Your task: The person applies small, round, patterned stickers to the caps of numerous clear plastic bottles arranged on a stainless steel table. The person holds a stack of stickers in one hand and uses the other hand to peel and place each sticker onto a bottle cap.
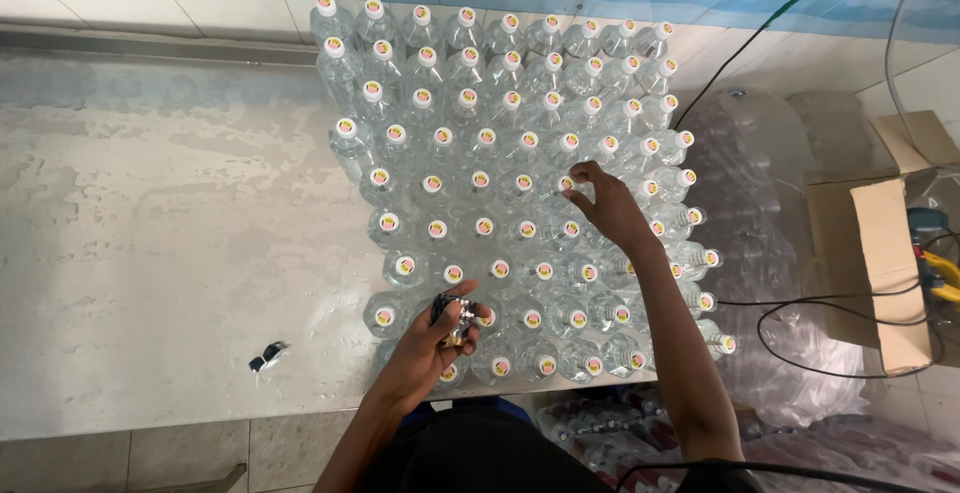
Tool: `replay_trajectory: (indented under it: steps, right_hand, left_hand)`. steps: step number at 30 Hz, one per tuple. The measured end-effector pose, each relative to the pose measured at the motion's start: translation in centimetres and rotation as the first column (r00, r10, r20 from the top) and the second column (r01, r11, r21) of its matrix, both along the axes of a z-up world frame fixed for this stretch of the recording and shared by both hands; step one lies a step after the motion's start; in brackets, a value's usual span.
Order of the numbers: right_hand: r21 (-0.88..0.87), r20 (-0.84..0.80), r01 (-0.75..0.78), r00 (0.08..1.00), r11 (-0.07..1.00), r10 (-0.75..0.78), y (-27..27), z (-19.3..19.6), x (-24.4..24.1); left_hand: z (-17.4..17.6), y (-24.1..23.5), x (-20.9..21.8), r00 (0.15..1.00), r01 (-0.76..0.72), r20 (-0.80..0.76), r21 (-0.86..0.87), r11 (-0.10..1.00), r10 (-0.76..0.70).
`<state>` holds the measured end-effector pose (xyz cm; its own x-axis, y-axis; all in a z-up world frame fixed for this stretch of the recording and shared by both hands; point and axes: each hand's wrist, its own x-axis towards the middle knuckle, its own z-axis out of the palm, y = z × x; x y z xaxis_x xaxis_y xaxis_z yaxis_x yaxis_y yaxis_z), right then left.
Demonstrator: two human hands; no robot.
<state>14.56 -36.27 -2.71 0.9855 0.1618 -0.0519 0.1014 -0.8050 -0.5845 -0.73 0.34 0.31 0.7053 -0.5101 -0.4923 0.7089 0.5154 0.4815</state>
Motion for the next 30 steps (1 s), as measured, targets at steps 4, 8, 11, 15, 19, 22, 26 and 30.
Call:
replay_trajectory:
  steps: [4, 8, 11, 15, 19, 22, 26, 30]
  right_hand:
    - [-0.108, 0.086, -0.024, 0.996, 0.994, 0.033, 3.3, 3.1, -3.0]
    - [0.370, -0.143, 0.014, 0.989, 0.929, 0.043, 9.8, 8.0, -8.1]
    - [0.452, -0.246, -0.063, 0.950, 0.890, 0.192, 11.6, 9.0, -10.0]
    - [0.461, -0.281, -0.093, 0.928, 0.883, 0.244, 11.7, 9.8, -11.0]
    - [0.462, -0.237, -0.076, 0.949, 0.883, 0.206, 11.4, 9.4, -11.9]
    - [0.476, -0.315, -0.052, 0.922, 0.878, 0.225, 10.7, 9.3, -12.3]
    - [0.479, -0.314, -0.025, 0.929, 0.877, 0.198, 10.1, 10.0, -12.3]
    - [0.485, -0.258, -0.014, 0.953, 0.875, 0.158, 9.1, 10.2, -11.9]
  left_hand:
    - [-1.2, -0.7, 0.1, 1.000, 0.016, 0.012, -0.007, 1.000, -0.016]
    - [-2.2, -1.7, 0.1, 0.991, 0.054, 0.123, -0.079, 0.995, -0.044]
    - [-3.4, -2.8, 0.0, 0.985, 0.121, 0.127, -0.063, 0.991, -0.113]
    - [-3.6, -3.4, -0.2, 0.970, 0.200, 0.150, -0.047, 0.979, -0.191]
    - [-4.1, -3.8, -0.6, 0.960, 0.231, 0.176, -0.073, 0.970, -0.216]
    - [-3.4, -4.0, -0.6, 0.929, 0.295, 0.237, -0.016, 0.956, -0.283]
    - [-1.6, -4.1, -0.2, 0.918, 0.303, 0.277, -0.026, 0.953, -0.284]
    - [-1.5, -4.3, 0.0, 0.920, 0.293, 0.285, -0.049, 0.955, -0.268]
